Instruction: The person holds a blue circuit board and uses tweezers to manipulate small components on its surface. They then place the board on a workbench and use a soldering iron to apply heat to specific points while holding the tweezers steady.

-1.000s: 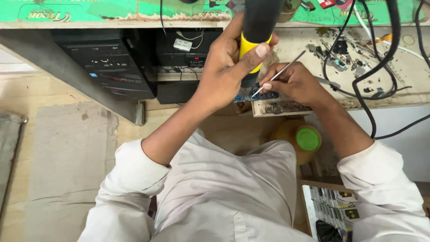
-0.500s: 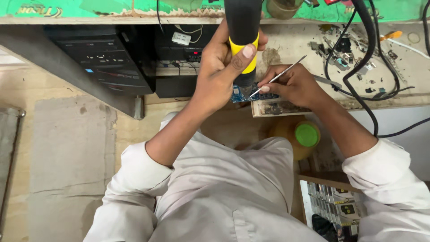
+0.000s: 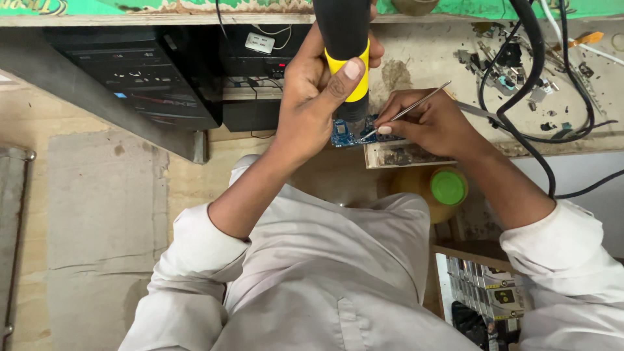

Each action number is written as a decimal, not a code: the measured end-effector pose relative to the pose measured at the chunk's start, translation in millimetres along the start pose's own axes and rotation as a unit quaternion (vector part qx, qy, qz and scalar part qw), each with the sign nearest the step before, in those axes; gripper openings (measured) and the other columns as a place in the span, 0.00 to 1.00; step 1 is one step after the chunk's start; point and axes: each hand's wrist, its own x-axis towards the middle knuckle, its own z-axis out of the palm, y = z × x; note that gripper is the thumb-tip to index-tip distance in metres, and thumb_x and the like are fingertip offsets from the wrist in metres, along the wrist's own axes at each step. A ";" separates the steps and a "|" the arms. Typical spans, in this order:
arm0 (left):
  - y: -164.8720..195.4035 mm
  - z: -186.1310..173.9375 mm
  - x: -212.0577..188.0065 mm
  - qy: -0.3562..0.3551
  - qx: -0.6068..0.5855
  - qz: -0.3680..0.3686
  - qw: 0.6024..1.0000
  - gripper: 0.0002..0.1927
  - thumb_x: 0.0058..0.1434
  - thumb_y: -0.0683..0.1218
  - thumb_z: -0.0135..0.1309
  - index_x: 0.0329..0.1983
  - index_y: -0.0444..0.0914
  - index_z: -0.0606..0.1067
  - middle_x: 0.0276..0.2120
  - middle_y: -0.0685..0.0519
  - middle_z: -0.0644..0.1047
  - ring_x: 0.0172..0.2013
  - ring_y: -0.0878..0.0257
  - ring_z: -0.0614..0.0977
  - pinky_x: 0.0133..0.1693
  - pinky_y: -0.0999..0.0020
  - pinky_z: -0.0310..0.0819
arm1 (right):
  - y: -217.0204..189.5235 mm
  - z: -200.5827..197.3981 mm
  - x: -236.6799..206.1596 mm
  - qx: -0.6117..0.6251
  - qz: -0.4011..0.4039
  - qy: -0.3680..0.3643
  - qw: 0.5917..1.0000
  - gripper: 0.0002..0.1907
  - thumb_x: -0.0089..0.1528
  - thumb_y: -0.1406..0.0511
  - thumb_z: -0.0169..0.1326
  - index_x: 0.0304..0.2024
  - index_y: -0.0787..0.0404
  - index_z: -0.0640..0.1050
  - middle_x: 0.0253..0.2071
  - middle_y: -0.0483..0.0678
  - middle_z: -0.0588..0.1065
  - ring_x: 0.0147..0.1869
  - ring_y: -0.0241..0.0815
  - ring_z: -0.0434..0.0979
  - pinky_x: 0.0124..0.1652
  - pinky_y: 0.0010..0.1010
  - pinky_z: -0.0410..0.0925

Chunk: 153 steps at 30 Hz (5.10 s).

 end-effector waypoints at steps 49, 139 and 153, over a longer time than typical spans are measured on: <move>0.7 4.2 18.8 -0.007 -0.021 0.002 1.000 0.17 0.81 0.49 0.54 0.61 0.33 0.68 0.54 0.48 0.78 0.53 0.63 0.78 0.62 0.66 0.71 | -18.2 -18.1 -2.8 0.028 -0.084 -0.014 0.996 0.07 0.58 0.81 0.55 0.35 0.68 0.77 0.43 0.51 0.78 0.51 0.38 0.80 0.52 0.27 0.72; 14.1 6.3 27.7 -0.019 0.009 0.007 1.000 0.16 0.81 0.49 0.53 0.61 0.33 0.69 0.52 0.49 0.79 0.54 0.64 0.81 0.58 0.68 0.73 | -31.2 -24.8 -1.2 -0.003 -0.083 -0.021 0.996 0.10 0.54 0.81 0.56 0.35 0.67 0.80 0.43 0.51 0.78 0.48 0.37 0.79 0.47 0.25 0.72; 9.8 4.5 26.6 -0.024 -0.001 0.003 1.000 0.17 0.82 0.49 0.53 0.63 0.33 0.69 0.54 0.48 0.80 0.55 0.62 0.81 0.61 0.67 0.74 | -30.3 -24.5 -0.9 -0.022 -0.067 -0.014 0.997 0.12 0.53 0.82 0.55 0.35 0.67 0.81 0.43 0.50 0.78 0.47 0.35 0.79 0.41 0.21 0.70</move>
